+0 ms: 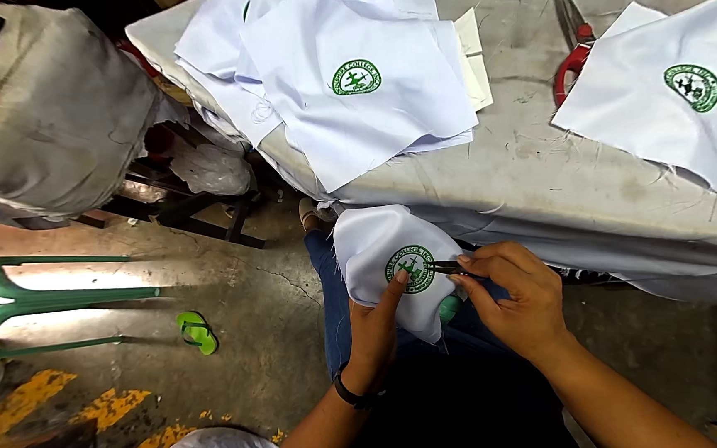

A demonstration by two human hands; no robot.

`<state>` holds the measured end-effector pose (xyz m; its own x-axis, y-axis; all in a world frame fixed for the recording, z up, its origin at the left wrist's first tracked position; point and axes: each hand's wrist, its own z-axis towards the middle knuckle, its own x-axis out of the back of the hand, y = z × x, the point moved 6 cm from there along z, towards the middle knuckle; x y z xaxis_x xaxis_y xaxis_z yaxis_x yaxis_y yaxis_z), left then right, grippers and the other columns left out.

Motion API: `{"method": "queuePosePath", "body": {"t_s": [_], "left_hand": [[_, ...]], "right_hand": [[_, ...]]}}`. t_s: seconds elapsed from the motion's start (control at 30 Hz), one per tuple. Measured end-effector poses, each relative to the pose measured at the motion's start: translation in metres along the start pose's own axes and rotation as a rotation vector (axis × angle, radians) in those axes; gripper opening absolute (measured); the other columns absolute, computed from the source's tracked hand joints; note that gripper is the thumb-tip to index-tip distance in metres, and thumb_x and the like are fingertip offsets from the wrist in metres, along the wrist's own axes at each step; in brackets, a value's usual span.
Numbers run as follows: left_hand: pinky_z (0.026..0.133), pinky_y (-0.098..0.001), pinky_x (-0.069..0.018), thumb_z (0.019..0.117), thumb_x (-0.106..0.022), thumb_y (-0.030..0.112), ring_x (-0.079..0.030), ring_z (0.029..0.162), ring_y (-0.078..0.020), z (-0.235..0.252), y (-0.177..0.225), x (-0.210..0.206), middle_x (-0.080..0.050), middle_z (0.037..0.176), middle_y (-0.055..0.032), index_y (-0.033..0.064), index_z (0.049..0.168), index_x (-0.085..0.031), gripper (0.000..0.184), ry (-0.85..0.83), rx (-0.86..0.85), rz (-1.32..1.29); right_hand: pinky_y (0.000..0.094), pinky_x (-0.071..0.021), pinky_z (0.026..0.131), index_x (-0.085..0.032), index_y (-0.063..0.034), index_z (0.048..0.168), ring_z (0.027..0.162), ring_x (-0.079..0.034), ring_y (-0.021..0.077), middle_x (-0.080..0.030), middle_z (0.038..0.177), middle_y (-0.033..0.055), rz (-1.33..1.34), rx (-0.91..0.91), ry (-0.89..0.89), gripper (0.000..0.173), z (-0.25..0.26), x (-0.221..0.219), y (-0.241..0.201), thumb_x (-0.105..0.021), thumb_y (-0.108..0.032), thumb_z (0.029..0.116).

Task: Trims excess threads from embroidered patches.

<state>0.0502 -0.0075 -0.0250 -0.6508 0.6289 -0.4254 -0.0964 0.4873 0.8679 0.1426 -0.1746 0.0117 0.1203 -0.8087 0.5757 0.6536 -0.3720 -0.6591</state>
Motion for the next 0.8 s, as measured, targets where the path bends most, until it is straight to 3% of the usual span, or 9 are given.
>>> {"method": "queuePosePath", "body": {"t_s": [0.13,0.43,0.8], "left_hand": [[0.087,-0.0349,-0.0617,0.0944,-0.061,-0.007,-0.074,0.091,-0.0166,0.0,0.001,0.001,-0.074,0.099,-0.0107,-0.0042,0.119,-0.057,0.025,-0.008,0.01,0.001],[0.087,-0.0354,-0.0622,0.0947,-0.061,-0.007,-0.074,0.091,-0.017,0.001,0.001,0.003,-0.074,0.099,-0.0105,-0.0034,0.119,-0.057,0.025,-0.012,0.027,-0.013],[0.086,-0.0349,-0.0621,0.0927,-0.063,-0.007,-0.074,0.09,-0.0157,0.001,0.003,0.0,-0.074,0.098,-0.0092,-0.0032,0.119,-0.057,0.027,-0.007,-0.025,0.022]], "right_hand": [[0.0228,-0.0541,0.081,-0.077,-0.0066,0.092,0.094,-0.065,0.0086,-0.07,0.097,0.0043,0.146,-0.008,-0.023,0.013,0.003,-0.004,0.01,-0.074,-0.02,0.0916],[0.0191,-0.0571,0.078,-0.073,-0.0078,0.094,0.095,-0.065,0.0041,-0.068,0.1,-0.0003,0.372,-0.053,-0.051,0.011,0.004,-0.011,0.023,-0.077,-0.017,0.0889],[0.0238,-0.0534,0.08,-0.076,-0.0071,0.092,0.093,-0.065,0.0079,-0.07,0.097,0.0031,0.146,-0.027,-0.022,0.013,0.003,-0.001,0.01,-0.074,-0.02,0.0914]]}}
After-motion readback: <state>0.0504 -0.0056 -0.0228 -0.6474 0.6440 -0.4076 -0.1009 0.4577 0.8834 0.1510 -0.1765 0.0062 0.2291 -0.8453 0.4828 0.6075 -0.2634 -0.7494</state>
